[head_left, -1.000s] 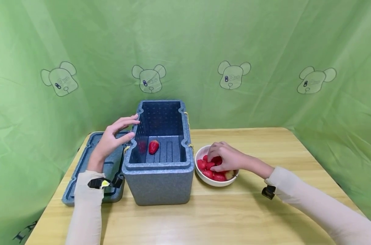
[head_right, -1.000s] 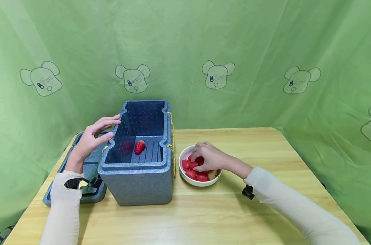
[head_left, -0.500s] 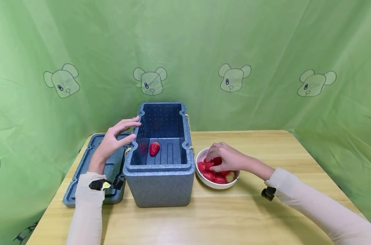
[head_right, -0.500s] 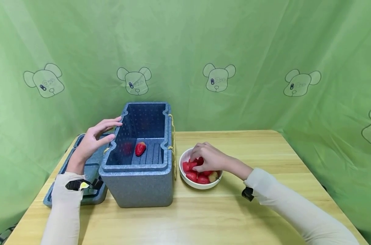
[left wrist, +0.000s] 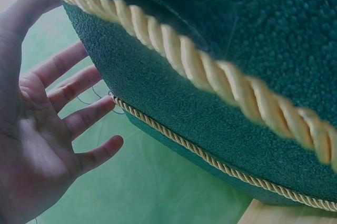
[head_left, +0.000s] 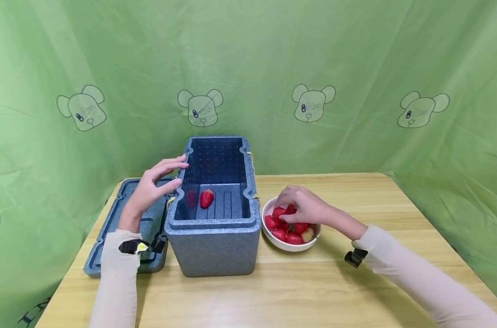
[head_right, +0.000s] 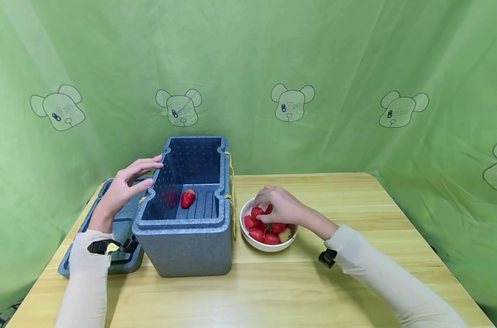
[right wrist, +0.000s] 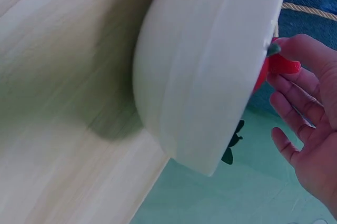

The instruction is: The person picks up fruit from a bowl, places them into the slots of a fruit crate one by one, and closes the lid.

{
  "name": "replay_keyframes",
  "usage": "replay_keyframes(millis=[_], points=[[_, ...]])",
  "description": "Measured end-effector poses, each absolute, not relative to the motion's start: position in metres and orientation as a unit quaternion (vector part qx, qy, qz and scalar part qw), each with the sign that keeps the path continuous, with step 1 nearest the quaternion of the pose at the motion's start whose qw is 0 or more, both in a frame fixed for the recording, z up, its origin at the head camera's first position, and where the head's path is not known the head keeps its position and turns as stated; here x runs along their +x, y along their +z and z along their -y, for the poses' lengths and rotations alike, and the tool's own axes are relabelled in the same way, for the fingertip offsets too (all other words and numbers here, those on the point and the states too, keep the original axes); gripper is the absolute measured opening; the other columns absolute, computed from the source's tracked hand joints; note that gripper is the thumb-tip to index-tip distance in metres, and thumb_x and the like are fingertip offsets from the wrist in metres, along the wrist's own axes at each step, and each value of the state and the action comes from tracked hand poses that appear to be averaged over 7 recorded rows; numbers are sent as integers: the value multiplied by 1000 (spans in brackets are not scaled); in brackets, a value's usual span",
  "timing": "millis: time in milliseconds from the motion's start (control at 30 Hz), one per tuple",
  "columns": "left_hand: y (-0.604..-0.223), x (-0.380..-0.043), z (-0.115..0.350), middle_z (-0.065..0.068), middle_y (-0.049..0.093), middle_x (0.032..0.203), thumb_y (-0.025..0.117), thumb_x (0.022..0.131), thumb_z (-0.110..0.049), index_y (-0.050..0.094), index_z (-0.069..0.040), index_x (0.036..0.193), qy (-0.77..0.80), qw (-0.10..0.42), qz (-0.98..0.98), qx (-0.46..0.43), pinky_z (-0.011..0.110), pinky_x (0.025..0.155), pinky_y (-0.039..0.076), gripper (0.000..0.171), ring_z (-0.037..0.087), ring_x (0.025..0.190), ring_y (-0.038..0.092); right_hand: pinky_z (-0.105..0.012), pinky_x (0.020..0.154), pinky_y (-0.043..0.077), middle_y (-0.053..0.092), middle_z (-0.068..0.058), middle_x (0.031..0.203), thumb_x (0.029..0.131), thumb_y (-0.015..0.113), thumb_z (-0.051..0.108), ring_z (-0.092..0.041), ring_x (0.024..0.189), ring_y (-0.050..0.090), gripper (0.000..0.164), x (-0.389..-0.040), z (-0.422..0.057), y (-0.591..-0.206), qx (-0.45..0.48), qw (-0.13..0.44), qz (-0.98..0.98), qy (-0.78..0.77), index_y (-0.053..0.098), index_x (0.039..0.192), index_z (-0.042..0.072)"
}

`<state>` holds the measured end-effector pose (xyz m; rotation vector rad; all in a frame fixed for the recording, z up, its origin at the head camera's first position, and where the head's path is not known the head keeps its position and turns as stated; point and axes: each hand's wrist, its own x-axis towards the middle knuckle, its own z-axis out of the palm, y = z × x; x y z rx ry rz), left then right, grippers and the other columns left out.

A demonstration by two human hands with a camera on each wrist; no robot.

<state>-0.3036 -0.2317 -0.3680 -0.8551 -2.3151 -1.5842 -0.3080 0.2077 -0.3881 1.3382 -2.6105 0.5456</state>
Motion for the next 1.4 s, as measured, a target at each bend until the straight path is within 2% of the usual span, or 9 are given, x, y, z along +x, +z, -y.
replay_keyframes(millis=[267, 500, 867, 1033, 1400], points=[[-367, -304, 232, 6, 48, 157, 66, 97, -10, 64, -8, 136, -536, 105, 786, -288, 61, 121, 27, 39, 15, 149, 38, -40, 86, 56, 75, 3, 100, 78, 84, 10, -16, 98, 64, 24, -315, -211, -378, 412, 103, 877, 224, 78, 100, 14], [-371, -305, 231, 7, 48, 158, 66, 97, -11, 64, -8, 136, -533, 103, 790, -284, 64, 120, 26, 39, 22, 150, 37, -41, 87, 45, 76, -1, 101, 77, 82, 5, -22, 97, 60, 27, -319, -209, -362, 403, 157, 861, 267, 77, 103, 12], [-371, -304, 231, 8, 47, 158, 65, 97, -11, 64, -8, 136, -530, 106, 792, -285, 65, 120, 26, 39, 26, 151, 36, -34, 92, 50, 75, -4, 100, 73, 82, 0, -19, 100, 62, 30, -329, -193, -334, 403, 245, 824, 313, 74, 101, 9], [-370, -305, 232, 9, 47, 158, 66, 98, -12, 63, -8, 136, -528, 109, 792, -286, 66, 119, 26, 39, 27, 151, 35, -28, 91, 49, 73, -4, 99, 74, 82, 2, -18, 100, 60, 29, -331, -182, -319, 402, 262, 814, 328, 73, 101, 9], [-368, -304, 231, 8, 48, 157, 66, 97, -10, 64, -9, 136, -529, 108, 791, -288, 65, 119, 26, 38, 26, 150, 36, -31, 92, 47, 72, -5, 99, 76, 81, 2, -21, 99, 60, 26, -329, -160, -286, 440, 270, 794, 321, 72, 100, 6]])
